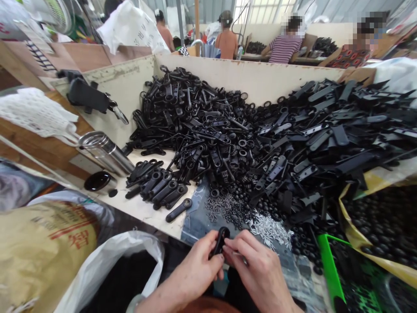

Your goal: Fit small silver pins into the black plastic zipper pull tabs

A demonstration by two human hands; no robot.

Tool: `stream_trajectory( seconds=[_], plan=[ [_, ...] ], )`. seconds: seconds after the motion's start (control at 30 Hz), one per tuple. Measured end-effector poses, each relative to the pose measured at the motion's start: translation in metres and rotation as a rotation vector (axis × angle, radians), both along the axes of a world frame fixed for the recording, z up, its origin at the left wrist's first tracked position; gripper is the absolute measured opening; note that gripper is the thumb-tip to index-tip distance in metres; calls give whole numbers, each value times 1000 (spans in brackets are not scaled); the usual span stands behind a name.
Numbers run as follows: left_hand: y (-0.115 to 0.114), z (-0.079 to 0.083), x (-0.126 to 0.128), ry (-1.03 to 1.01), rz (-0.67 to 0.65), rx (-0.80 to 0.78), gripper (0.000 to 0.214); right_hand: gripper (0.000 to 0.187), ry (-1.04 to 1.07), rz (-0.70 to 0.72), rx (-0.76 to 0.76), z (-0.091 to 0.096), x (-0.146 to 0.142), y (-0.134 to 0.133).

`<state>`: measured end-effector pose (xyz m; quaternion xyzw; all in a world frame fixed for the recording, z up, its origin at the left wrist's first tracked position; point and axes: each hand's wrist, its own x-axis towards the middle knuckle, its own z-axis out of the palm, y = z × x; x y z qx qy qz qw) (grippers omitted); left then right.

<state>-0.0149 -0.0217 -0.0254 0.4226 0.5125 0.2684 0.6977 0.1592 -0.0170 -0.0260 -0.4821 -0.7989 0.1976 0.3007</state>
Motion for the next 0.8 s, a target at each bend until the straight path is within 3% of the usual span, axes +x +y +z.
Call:
stream_trajectory(
  seconds=[0.27, 0.43, 0.6, 0.8],
  plan=[
    [0, -7, 4, 49, 58, 31, 13, 40, -60, -95, 39, -3, -6, -5],
    [-1, -13, 3, 15, 88, 38, 13, 40, 9, -142, -10, -3, -10, -6],
    [4, -5, 3, 15, 68, 16, 13, 34, 69, -172, -67, -7, -14, -8],
    [8, 2, 1, -34, 29, -32, 10, 26, 41, -120, 8, -12, -12, -15]
  ],
)
